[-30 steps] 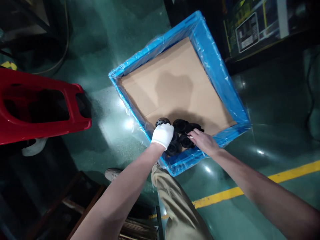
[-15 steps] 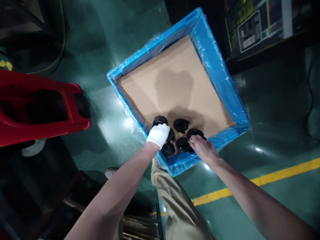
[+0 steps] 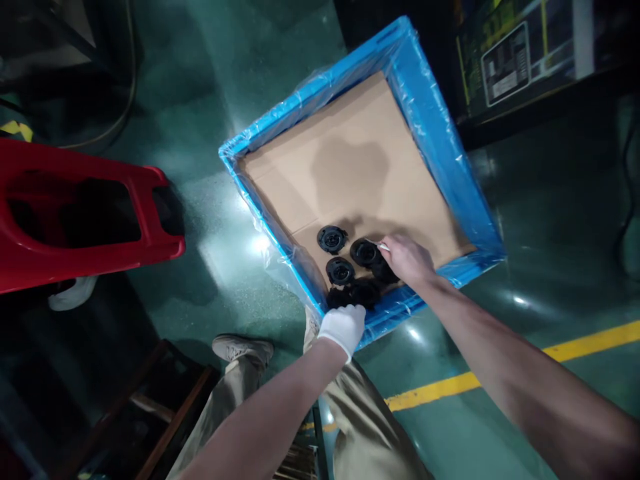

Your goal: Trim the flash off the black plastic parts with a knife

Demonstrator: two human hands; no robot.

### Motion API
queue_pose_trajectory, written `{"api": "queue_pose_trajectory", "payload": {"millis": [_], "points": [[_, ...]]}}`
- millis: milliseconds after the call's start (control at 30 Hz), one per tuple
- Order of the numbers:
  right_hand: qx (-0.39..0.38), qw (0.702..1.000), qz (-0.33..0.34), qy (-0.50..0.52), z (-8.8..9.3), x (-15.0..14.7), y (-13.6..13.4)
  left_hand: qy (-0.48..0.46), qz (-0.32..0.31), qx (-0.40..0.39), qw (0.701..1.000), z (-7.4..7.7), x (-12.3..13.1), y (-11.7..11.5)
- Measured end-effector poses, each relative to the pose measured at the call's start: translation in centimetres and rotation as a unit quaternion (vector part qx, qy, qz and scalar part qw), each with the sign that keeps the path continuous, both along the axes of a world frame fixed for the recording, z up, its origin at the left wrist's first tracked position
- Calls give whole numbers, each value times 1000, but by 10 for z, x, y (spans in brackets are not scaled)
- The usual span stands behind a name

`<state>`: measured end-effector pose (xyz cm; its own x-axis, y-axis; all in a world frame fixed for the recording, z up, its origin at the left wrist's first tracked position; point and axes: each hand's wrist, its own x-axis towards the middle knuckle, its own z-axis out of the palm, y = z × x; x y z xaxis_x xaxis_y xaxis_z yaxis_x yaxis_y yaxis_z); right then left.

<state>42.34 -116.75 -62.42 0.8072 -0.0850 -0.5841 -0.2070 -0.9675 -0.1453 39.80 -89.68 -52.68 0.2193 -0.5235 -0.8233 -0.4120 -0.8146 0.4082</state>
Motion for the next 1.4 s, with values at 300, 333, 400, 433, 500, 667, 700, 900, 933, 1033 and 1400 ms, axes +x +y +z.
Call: {"api": "queue_pose_trajectory", "payload": {"millis": [300,333,400,433,500,667,700,900,933,1033,1400], "points": [[37,997,36,62,25,-2,2,-53,30,-20,998,0,14,10],[37,998,30,46,26,5,4,-62,36,-14,997,-1,17,12],[47,999,21,2,25,25,15,-60,36,4,998,-5,19,14],[60,998,21,-19,22,36,24,-50,32,11,998,-8,18,14],[99,994,33,-46,11,58,46,-25,17,18,999,-11,13,12],[157,985,51,-42,-18,96,77,10,-8,4,1000,-9,6,5],[158,985,48,-41,-20,99,74,3,-4,0,1000,-7,7,4],[135,991,11,-4,-22,100,52,-42,32,7,999,-3,22,2],[129,992,0,8,-24,99,55,-30,28,8,999,-4,21,0],[121,992,-24,40,-35,97,71,13,14,7,1000,-7,15,-7],[104,991,-48,-71,-28,135,83,35,14,13,999,-22,0,-2]]}}
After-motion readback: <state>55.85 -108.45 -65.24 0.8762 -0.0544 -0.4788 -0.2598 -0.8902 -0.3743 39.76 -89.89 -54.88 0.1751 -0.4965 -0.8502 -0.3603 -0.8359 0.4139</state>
